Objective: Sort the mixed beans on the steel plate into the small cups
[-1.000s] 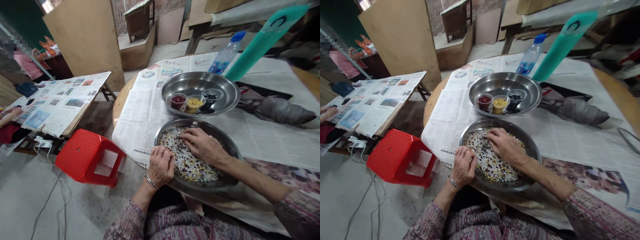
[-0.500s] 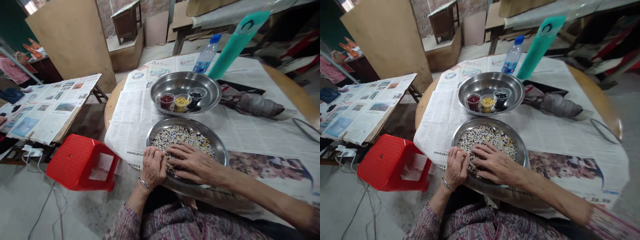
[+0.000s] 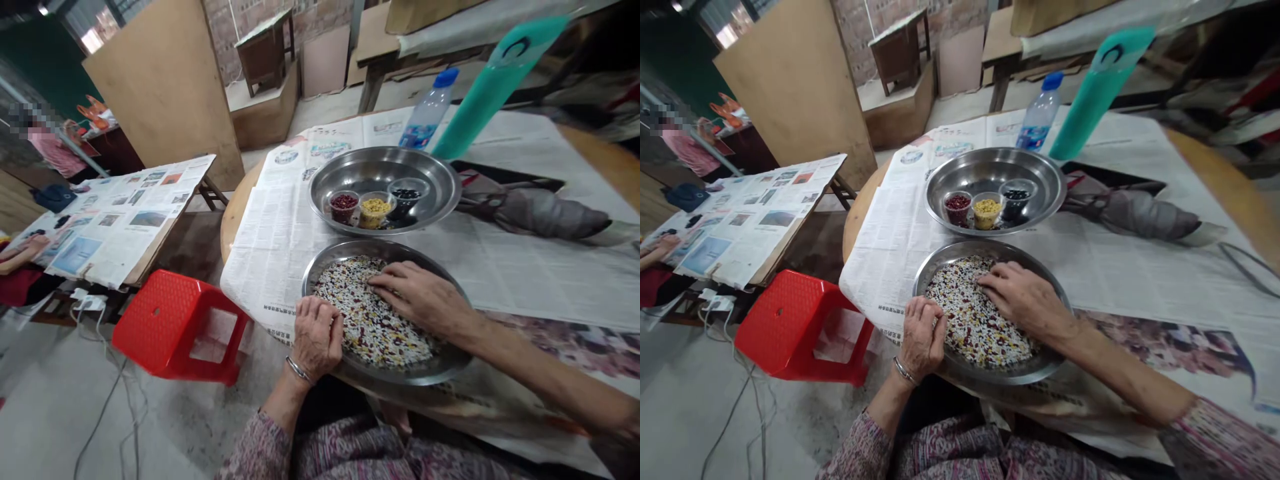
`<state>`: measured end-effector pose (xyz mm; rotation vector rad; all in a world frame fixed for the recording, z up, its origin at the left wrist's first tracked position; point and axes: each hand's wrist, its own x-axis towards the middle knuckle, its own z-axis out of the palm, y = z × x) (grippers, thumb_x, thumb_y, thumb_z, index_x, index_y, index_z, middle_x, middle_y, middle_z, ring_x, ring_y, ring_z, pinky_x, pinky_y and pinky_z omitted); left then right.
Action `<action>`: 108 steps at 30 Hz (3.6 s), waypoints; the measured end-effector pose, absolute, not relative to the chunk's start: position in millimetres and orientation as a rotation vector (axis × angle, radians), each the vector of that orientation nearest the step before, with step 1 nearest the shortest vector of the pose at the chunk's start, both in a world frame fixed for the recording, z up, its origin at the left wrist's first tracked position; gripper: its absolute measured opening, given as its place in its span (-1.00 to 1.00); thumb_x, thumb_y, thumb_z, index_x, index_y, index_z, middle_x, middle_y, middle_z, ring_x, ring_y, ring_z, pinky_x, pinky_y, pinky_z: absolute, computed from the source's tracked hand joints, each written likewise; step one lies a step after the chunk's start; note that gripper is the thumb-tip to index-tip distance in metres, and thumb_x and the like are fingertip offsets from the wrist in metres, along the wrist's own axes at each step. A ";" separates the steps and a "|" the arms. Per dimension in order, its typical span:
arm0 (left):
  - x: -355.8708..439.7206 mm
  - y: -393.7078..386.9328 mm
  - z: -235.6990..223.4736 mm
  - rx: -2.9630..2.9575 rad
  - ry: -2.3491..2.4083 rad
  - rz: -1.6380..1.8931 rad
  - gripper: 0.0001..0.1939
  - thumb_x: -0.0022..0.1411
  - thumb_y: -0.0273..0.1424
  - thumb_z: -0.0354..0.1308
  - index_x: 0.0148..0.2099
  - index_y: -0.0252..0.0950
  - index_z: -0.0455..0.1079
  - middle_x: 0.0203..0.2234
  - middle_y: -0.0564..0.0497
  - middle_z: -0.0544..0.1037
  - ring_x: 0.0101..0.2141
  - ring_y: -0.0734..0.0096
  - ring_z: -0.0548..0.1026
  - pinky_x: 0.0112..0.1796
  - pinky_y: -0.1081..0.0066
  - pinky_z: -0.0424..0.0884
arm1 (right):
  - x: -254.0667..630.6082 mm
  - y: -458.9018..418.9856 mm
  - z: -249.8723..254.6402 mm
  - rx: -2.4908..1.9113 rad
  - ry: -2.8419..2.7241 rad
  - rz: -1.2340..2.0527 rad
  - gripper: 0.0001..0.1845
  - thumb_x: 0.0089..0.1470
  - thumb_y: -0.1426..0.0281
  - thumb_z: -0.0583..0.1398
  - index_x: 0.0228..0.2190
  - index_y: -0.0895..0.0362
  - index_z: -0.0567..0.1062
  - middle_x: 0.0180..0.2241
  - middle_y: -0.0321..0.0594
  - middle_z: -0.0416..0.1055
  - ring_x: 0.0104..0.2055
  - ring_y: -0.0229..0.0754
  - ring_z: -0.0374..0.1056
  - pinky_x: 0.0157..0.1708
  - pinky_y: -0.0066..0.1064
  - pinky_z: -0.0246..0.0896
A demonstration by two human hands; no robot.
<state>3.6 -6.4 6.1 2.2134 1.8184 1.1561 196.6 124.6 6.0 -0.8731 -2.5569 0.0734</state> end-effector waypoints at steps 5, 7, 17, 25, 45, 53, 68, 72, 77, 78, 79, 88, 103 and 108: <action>3.7 -6.7 6.6 2.218 1.829 1.165 -0.87 0.38 -0.43 -0.10 -0.24 -0.26 0.24 -0.32 -0.06 0.41 -0.23 0.26 0.34 -0.14 0.21 0.32 | 168.9 129.5 2.6 -1.028 -2.506 0.016 -0.61 0.24 0.22 0.06 -0.08 0.20 0.50 -0.14 0.02 0.43 -0.10 0.07 0.30 -0.13 -0.13 0.27; 3.8 -6.8 6.5 2.227 1.829 1.183 -0.87 0.38 -0.43 -0.10 -0.23 -0.27 0.24 -0.32 -0.07 0.41 -0.23 0.25 0.34 -0.14 0.21 0.33 | 157.7 118.1 3.6 -0.872 -2.538 0.154 -0.67 0.24 0.24 0.07 -0.11 0.17 0.49 -0.17 -0.01 0.42 -0.09 0.03 0.31 -0.12 -0.17 0.29; 2.5 -8.3 7.0 2.174 1.758 1.236 -0.94 0.34 -0.43 0.00 -0.23 -0.27 0.27 -0.30 -0.05 0.45 -0.21 0.28 0.37 -0.10 0.19 0.35 | 200.9 83.9 -2.6 -0.618 -2.508 0.411 -0.76 0.21 0.48 0.03 -0.26 0.06 0.50 -0.32 -0.19 0.42 -0.26 -0.16 0.39 -0.28 -0.34 0.35; 8.5 5.3 42.3 2.283 1.819 0.810 -0.79 0.23 -0.54 0.13 -0.09 -0.22 0.32 -0.09 -0.06 0.42 -0.05 0.22 0.36 -0.02 0.18 0.42 | 242.0 79.4 1.7 -0.895 -2.249 0.304 -0.78 0.21 0.43 0.07 -0.27 0.04 0.53 -0.30 -0.19 0.49 -0.24 -0.11 0.44 -0.20 -0.22 0.37; 57.8 71.2 41.8 2.317 1.504 0.172 -0.78 0.32 -0.50 0.01 -0.09 -0.24 0.46 -0.26 -0.03 0.49 -0.23 0.32 0.48 -0.21 0.35 0.49 | 235.5 51.6 -24.9 -1.060 -1.858 0.352 -0.84 0.21 0.32 0.12 -0.22 0.00 0.51 -0.24 -0.12 0.49 -0.19 0.02 0.45 -0.10 -0.03 0.36; 28.3 14.1 40.3 2.541 1.284 0.307 -0.90 0.26 -0.44 0.19 -0.15 -0.22 0.44 -0.20 -0.03 0.46 -0.15 0.28 0.41 -0.07 0.28 0.44 | 231.4 50.7 -17.8 -1.071 -1.837 0.360 -0.84 0.21 0.38 0.13 -0.22 0.04 0.51 -0.24 -0.16 0.51 -0.17 -0.07 0.44 -0.08 -0.12 0.36; 41.5 35.6 54.6 2.506 1.530 0.217 -0.73 0.25 -0.56 0.09 -0.04 -0.19 0.39 -0.22 -0.02 0.49 -0.16 0.22 0.44 -0.25 0.30 0.49 | 230.3 49.6 -14.0 -1.121 -1.813 0.398 -0.83 0.20 0.36 0.11 -0.24 0.02 0.52 -0.25 -0.16 0.51 -0.16 -0.06 0.44 -0.07 -0.11 0.36; 43.8 59.0 47.4 2.499 1.618 0.259 -0.55 0.14 -0.45 0.26 0.09 -0.20 0.35 0.06 -0.16 0.36 -0.01 -0.02 0.36 -0.16 0.12 0.50 | 230.3 49.3 -13.1 -1.100 -1.818 0.383 -0.83 0.20 0.40 0.12 -0.22 0.03 0.51 -0.24 -0.16 0.51 -0.17 -0.07 0.44 -0.08 -0.14 0.36; 53.2 84.6 33.6 2.429 1.552 0.167 -0.81 0.24 -0.51 0.13 -0.11 -0.24 0.46 -0.17 -0.09 0.44 -0.18 0.20 0.45 -0.18 0.25 0.49 | 230.6 49.4 -13.1 -1.075 -1.818 0.393 -0.83 0.20 0.42 0.13 -0.22 0.03 0.51 -0.26 -0.17 0.51 -0.19 -0.08 0.44 -0.09 -0.14 0.35; 53.5 88.0 32.9 2.420 1.561 0.151 -0.83 0.25 -0.53 0.10 -0.14 -0.27 0.47 -0.21 -0.09 0.46 -0.20 0.22 0.46 -0.18 0.27 0.49 | 230.7 49.5 -13.4 -1.070 -1.816 0.391 -0.84 0.19 0.42 0.13 -0.22 0.03 0.51 -0.26 -0.17 0.52 -0.19 -0.08 0.44 -0.09 -0.14 0.35; 52.6 90.6 33.1 2.405 1.588 0.140 -0.82 0.25 -0.55 0.08 -0.16 -0.29 0.47 -0.23 -0.10 0.47 -0.22 0.24 0.47 -0.18 0.28 0.49 | 230.7 49.6 -13.6 -1.069 -1.813 0.388 -0.84 0.19 0.42 0.13 -0.22 0.03 0.51 -0.25 -0.17 0.52 -0.19 -0.08 0.44 -0.08 -0.14 0.35; 16.3 56.4 51.4 2.178 1.648 0.313 -0.83 0.17 -0.62 0.13 -0.29 -0.30 0.49 -0.34 0.00 0.53 -0.23 0.36 0.51 -0.07 0.37 0.47 | 229.5 51.2 -15.6 -1.027 -1.804 0.341 -0.84 0.18 0.42 0.15 -0.22 0.04 0.52 -0.27 -0.18 0.52 -0.20 -0.08 0.44 -0.11 -0.19 0.34; 23.1 63.5 47.9 2.241 1.763 0.146 -0.50 0.16 -0.30 0.28 0.16 -0.12 0.34 0.10 -0.09 0.31 0.04 0.10 0.34 0.04 0.14 0.41 | 228.9 51.9 -16.1 -1.009 -1.809 0.316 -0.82 0.18 0.46 0.14 -0.20 0.05 0.51 -0.27 -0.18 0.51 -0.21 -0.11 0.43 -0.12 -0.21 0.33; 28.1 86.7 33.6 2.175 1.727 0.254 -0.79 0.22 -0.54 0.11 -0.14 -0.26 0.51 -0.22 -0.03 0.51 -0.14 0.33 0.49 0.02 0.33 0.43 | 228.9 51.8 -16.3 -1.015 -1.797 0.340 -0.82 0.18 0.45 0.14 -0.21 0.04 0.52 -0.27 -0.18 0.52 -0.20 -0.09 0.43 -0.11 -0.19 0.34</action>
